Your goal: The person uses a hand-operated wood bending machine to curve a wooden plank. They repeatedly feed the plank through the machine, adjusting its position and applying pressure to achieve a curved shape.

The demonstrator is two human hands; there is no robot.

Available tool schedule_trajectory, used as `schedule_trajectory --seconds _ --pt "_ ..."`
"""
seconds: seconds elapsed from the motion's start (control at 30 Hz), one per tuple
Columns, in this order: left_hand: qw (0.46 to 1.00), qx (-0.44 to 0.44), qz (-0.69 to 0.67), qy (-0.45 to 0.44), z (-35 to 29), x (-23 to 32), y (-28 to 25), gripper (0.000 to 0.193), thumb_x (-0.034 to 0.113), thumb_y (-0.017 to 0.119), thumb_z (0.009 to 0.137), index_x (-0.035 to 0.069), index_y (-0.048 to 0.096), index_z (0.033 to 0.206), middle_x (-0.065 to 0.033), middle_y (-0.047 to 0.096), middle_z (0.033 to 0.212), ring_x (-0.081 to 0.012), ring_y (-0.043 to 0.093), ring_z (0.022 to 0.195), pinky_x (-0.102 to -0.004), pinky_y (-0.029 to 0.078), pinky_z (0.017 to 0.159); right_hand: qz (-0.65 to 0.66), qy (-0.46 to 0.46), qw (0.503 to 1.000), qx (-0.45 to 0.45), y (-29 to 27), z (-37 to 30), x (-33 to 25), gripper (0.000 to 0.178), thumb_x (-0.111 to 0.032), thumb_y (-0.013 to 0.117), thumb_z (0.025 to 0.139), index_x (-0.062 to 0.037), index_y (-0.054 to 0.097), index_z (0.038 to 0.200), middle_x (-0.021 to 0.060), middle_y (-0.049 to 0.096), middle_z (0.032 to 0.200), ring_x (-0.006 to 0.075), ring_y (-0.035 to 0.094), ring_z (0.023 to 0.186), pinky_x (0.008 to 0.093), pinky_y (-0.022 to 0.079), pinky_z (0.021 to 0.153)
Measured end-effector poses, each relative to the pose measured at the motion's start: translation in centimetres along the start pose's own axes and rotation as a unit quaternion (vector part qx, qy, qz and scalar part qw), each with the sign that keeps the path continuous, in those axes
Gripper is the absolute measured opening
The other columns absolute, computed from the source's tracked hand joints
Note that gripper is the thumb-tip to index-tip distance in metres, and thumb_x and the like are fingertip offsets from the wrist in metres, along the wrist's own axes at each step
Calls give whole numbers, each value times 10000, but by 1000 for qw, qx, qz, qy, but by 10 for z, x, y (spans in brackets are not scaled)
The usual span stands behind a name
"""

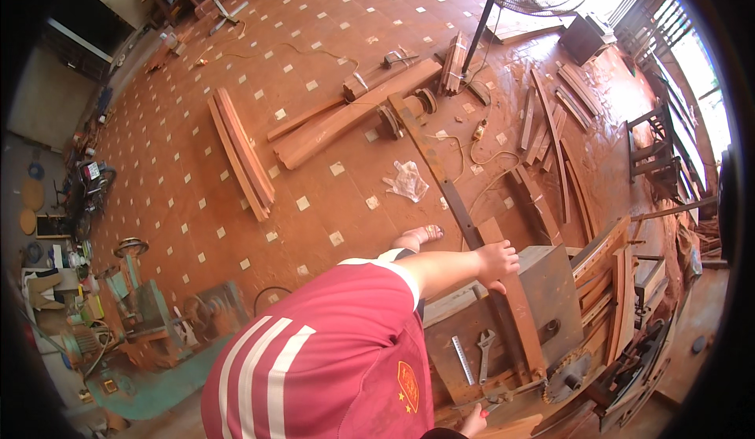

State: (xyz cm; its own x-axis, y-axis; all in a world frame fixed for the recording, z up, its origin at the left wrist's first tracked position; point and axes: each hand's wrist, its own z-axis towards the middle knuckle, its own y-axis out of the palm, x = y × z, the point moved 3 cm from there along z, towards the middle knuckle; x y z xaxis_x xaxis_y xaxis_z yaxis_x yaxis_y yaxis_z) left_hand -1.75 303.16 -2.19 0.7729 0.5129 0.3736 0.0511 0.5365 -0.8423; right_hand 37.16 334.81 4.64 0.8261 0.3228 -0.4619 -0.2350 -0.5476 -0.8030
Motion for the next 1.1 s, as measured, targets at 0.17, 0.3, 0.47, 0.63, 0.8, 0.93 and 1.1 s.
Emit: schedule_trajectory --seconds 0.17,0.3,0.47,0.63,0.8,0.93,1.1 --pt "1000 -23 5 0 2 3 -6 685 715 700 809 72 660 1042 -77 641 988 -258 608 1002 -420 427 931 24 87 993 -70 -16 -28 -42 517 -523 656 939 -30 665 783 91 582 614 251 571 536 386 418 501" --pt "1000 -15 -3 -1 1 0 -1 685 707 701 812 73 669 1070 -81 642 996 -258 609 1006 -413 428 935 40 150 981 -114 -37 -43 -76 524 -580 658 943 -73 670 813 50 551 610 204 529 512 349 379 471" --pt "1000 -23 4 -4 3 3 -5 676 703 701 812 74 665 1057 -83 640 998 -260 610 1009 -410 429 939 34 204 963 -174 -70 -47 -113 535 -651 660 948 -125 677 850 0 512 604 145 476 480 302 330 433" --pt "1000 -19 3 -4 4 3 -1 673 700 705 812 71 653 1045 -90 640 1002 -267 612 1020 -418 430 950 24 219 931 -292 -91 15 -112 584 -726 653 929 -144 618 962 -31 518 646 118 443 463 273 306 407" --pt "1000 -28 -1 -4 10 2 -5 678 692 703 821 68 637 1078 -96 640 1022 -274 614 1048 -425 428 968 26 177 952 -250 -94 46 -96 710 -734 677 904 -43 637 1059 108 667 760 207 602 528 337 470 446" --pt "999 -42 6 -6 16 -1 -7 671 690 692 836 68 631 1082 -96 642 1034 -276 614 1058 -429 426 976 -65 141 978 -140 -86 31 -108 722 -720 677 912 -6 671 1016 115 671 738 213 613 525 349 472 444" --pt "999 -41 15 -1 18 -3 -5 671 693 682 843 66 634 1079 -97 645 1035 -276 614 1057 -427 426 972 -95 138 982 -87 -79 22 -108 746 -703 676 922 41 713 963 125 676 711 220 625 521 364 475 442"
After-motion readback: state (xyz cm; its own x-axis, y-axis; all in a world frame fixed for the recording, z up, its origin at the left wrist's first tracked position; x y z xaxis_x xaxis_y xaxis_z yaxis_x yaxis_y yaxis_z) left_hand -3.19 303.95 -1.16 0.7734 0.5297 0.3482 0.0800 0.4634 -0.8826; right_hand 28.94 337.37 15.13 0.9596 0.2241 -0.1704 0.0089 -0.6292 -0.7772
